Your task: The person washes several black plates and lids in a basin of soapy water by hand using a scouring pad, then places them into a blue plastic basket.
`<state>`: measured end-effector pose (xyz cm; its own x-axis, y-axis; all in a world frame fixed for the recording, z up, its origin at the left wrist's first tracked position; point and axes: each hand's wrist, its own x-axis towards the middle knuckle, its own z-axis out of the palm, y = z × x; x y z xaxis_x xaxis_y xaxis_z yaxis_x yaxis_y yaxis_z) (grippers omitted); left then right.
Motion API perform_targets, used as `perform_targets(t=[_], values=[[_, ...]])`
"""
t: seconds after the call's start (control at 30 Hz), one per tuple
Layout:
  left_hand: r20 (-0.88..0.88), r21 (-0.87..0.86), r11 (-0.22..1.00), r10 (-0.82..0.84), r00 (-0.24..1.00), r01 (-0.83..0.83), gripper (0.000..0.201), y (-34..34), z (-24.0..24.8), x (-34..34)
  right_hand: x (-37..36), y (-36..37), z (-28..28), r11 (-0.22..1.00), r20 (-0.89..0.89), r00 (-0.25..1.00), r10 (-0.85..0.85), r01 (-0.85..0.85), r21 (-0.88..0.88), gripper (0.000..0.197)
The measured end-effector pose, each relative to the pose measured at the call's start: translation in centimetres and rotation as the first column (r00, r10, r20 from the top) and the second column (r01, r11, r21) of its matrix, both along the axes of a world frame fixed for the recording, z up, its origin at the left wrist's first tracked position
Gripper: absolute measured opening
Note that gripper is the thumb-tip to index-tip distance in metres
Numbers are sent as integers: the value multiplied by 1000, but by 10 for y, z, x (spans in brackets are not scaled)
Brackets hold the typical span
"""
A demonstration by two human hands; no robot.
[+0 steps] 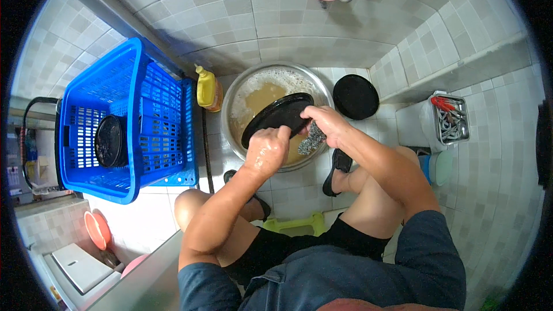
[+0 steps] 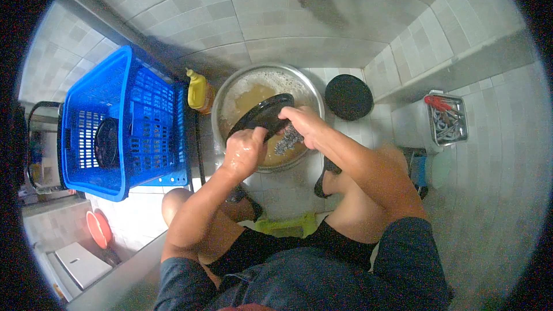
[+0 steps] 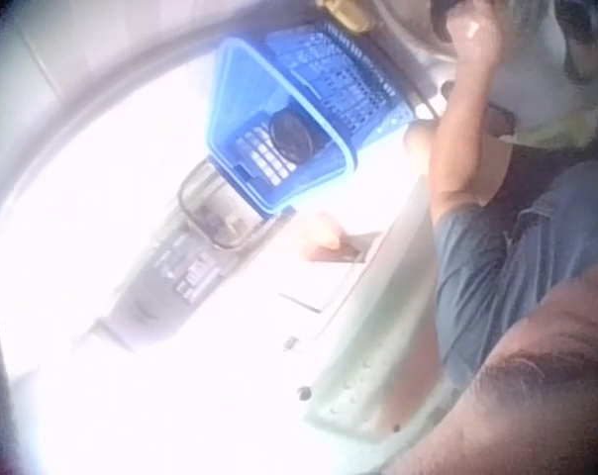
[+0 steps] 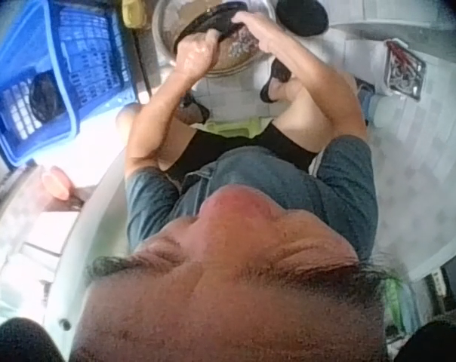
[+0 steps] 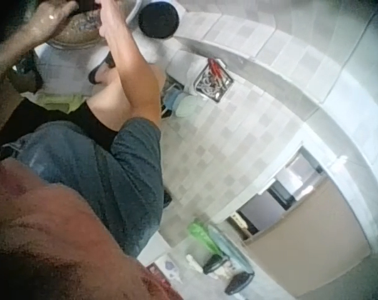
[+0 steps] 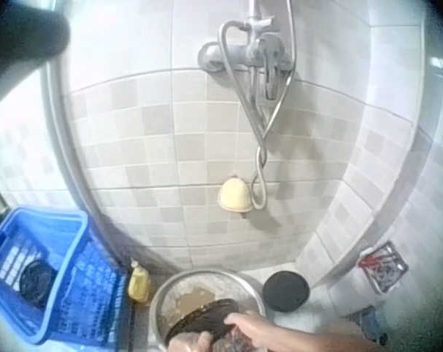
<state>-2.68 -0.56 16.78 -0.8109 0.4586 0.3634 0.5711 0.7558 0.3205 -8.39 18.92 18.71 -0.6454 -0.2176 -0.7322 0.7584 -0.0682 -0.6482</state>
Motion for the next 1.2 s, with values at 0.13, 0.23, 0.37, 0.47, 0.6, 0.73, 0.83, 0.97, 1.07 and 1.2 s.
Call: perform_targets(t=[0.13,0.23,0.37,0.47,0.6,0.73,0.83,0.97,1.07,1.2], values=[[133,-43,996,-75,988,81,17,6,4,3,4,13,-12,980,4,1000,26,-26,195,19],[269,-205,968,-88,959,146,30,-7,-10,3,10,10,-18,985,-24,1000,11,-7,174,17],[403,-397,915,100,910,76,26,-32,-26,-2,3,30,-43,985,-93,995,23,-6,174,17],[422,-435,900,177,889,27,25,-36,-26,-18,-2,50,-62,965,-165,985,40,5,262,17],[383,-423,906,200,902,-21,10,-43,-14,-26,-4,55,-61,947,-262,957,122,-34,318,16],[500,-435,900,268,824,-29,34,-50,-4,-36,-7,58,-55,951,-281,952,122,-32,306,13],[510,-381,917,316,800,-119,37,-58,0,-36,-6,57,-51,962,-246,966,86,-16,273,13],[553,-384,896,418,721,-225,40,-65,8,-43,-4,57,-38,972,-230,970,74,-18,234,12],[557,-272,897,442,703,-348,42,-70,4,-46,2,51,-16,995,-165,986,26,-9,102,8],[853,257,804,73,516,-537,39,-76,-11,-60,2,56,-6,999,-171,985,34,-39,-23,6]])
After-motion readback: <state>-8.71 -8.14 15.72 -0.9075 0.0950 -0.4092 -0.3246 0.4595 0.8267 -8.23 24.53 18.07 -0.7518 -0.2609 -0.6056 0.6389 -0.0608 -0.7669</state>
